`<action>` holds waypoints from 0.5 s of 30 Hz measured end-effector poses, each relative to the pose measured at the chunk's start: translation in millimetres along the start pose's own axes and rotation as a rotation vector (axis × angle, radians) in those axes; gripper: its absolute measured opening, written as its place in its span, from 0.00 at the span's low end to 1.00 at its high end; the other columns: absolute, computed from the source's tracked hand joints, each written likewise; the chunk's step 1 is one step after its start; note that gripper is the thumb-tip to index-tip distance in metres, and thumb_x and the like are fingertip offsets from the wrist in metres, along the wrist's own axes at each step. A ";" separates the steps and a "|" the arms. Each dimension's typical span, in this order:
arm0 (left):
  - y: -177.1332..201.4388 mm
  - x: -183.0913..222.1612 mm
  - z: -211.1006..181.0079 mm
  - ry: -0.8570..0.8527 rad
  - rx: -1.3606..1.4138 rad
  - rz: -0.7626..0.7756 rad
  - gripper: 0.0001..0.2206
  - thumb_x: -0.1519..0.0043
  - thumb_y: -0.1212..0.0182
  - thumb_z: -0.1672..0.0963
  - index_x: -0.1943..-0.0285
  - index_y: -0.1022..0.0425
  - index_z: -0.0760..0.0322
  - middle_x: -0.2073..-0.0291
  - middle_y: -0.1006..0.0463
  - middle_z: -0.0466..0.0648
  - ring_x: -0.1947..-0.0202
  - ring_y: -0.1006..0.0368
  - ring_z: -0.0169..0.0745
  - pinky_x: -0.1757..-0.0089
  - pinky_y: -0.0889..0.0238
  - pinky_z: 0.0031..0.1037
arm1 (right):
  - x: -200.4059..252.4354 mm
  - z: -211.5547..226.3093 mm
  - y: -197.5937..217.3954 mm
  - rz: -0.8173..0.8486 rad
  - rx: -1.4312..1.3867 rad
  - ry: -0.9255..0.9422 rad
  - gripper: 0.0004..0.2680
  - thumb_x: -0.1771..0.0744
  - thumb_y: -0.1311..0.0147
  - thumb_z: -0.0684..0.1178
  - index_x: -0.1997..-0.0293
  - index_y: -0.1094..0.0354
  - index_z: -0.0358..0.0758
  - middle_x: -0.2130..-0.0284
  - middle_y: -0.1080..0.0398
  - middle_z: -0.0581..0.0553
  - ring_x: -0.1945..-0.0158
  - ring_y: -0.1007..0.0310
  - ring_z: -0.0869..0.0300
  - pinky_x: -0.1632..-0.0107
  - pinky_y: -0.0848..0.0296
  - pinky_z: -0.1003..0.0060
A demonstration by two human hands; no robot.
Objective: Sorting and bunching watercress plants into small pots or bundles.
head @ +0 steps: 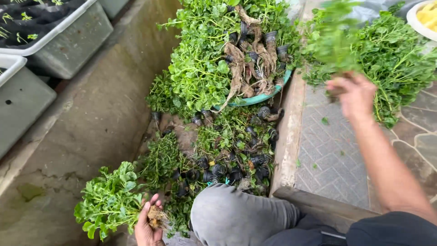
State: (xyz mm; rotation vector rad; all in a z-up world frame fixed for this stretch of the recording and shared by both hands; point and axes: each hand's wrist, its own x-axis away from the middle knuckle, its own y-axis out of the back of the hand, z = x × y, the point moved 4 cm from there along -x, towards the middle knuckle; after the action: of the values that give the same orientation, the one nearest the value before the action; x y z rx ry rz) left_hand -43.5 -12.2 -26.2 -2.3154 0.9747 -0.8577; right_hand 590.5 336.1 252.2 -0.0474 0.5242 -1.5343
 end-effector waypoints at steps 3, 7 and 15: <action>12.0 -8.6 7.0 0.023 0.022 0.033 0.19 0.33 0.44 0.58 0.33 0.34 0.66 0.47 0.22 0.62 0.55 0.24 0.45 0.54 0.28 0.33 | -35.8 -2.7 111.3 -0.284 0.484 0.173 0.11 0.32 0.43 0.32 0.43 0.28 0.27 0.59 0.23 0.37 0.64 0.21 0.56 0.62 0.23 0.62; 35.9 -14.6 16.8 0.074 -0.007 0.035 0.19 0.33 0.45 0.58 0.32 0.37 0.61 0.46 0.23 0.63 0.55 0.25 0.48 0.54 0.29 0.35 | -69.4 -5.1 223.6 -0.473 1.101 0.262 0.13 0.36 0.37 0.34 0.47 0.27 0.23 0.63 0.23 0.36 0.63 0.24 0.54 0.59 0.27 0.61; 44.3 -18.4 29.5 0.099 -0.066 -0.053 0.19 0.34 0.45 0.56 0.33 0.38 0.59 0.48 0.23 0.65 0.54 0.25 0.51 0.54 0.29 0.40 | -51.3 -20.9 256.3 -0.432 1.613 0.132 0.14 0.38 0.32 0.44 0.54 0.27 0.22 0.50 0.31 0.18 0.48 0.31 0.32 0.44 0.32 0.46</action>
State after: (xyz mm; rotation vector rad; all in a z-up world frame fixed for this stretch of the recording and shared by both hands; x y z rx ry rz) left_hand -52.9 -20.7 -81.1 -2.3836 1.0006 -0.9832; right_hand 825.2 406.2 158.8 1.2384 -0.7784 -1.9862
